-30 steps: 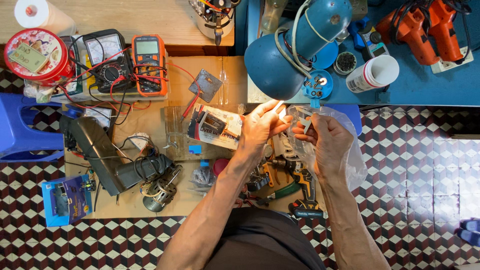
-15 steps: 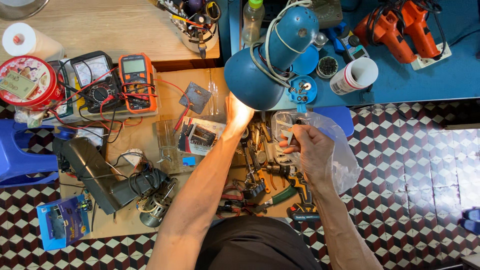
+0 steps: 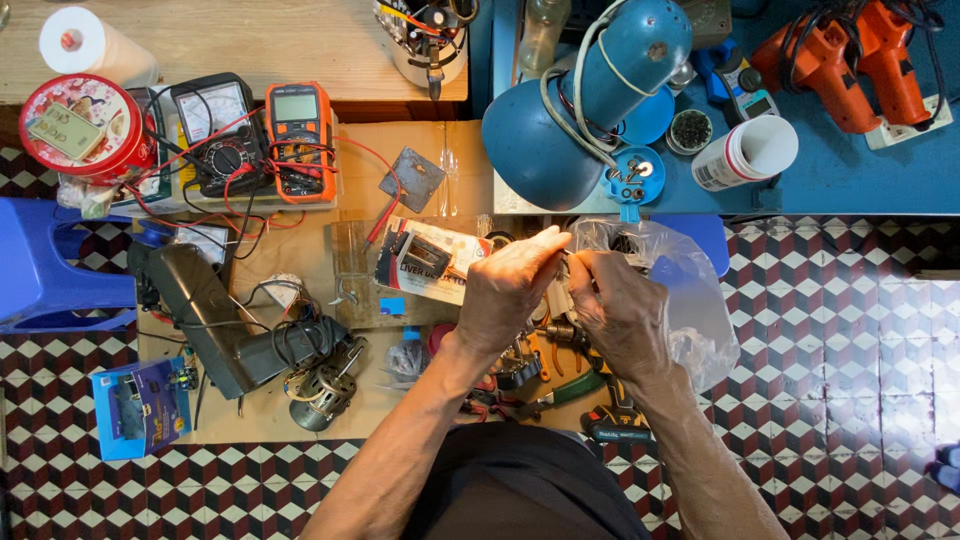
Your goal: The person assembles small electronic components on a cluttered workbench. They handle wires, a cylindrical coil, and a small black plastic housing, using pliers to strip and bend wires, then insert and secure them into the housing.
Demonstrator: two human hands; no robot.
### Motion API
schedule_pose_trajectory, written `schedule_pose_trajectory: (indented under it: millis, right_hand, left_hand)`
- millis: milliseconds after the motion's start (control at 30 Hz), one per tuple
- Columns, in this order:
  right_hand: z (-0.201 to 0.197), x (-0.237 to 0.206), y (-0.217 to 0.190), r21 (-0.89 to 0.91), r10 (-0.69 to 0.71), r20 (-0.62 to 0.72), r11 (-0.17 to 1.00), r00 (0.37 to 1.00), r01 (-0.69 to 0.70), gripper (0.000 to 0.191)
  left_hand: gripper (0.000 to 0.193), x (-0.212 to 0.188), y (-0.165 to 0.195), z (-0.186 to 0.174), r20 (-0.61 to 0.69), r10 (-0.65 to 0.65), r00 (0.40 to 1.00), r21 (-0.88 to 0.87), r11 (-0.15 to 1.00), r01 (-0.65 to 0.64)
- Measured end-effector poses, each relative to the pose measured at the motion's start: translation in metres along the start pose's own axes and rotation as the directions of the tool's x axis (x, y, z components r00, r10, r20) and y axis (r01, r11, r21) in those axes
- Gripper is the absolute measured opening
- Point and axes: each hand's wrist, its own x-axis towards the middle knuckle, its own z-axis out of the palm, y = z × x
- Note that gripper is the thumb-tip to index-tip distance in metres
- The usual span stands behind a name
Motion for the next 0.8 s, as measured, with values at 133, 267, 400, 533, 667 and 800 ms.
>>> schedule_pose_trajectory:
  millis: [133,267,400,533,667,800]
  right_hand:
    - [-0.004,0.002,-0.011,0.047,0.023,0.046,0.999,0.999,-0.026,0.010]
    - [-0.008,-0.001,-0.022,0.035,0.005,-0.047,0.999,0.999,-0.004,0.011]
    - [-0.009,-0.003,-0.024,0.022,0.030,-0.033,0.999,0.999,-0.030,0.014]
    - [-0.008,-0.004,-0.021,0.020,0.028,-0.023,0.999,0.999,-0.028,0.014]
    - [-0.005,-0.006,-0.019,0.014,0.023,-0.021,1.000,1.000,-0.023,0.014]
    - [-0.003,-0.006,-0.017,-0.001,0.013,-0.006,1.000,1.000,-0.013,0.013]
  left_hand:
    - [0.029,-0.009,0.001,0.008,-0.009,-0.150,0.989,-0.167,0.975,0.147]
    - [0.026,-0.014,0.005,0.018,-0.022,-0.257,0.966,-0.241,0.939,0.244]
    - [0.026,-0.018,0.006,0.024,0.023,-0.401,0.916,-0.285,0.875,0.391]
    - [0.025,-0.018,0.005,0.029,0.019,-0.432,0.902,-0.319,0.852,0.415]
    - [0.023,-0.019,0.005,0.034,0.032,-0.473,0.881,-0.372,0.812,0.449]
    - [0.024,-0.020,0.003,0.035,0.044,-0.488,0.872,-0.390,0.795,0.465]
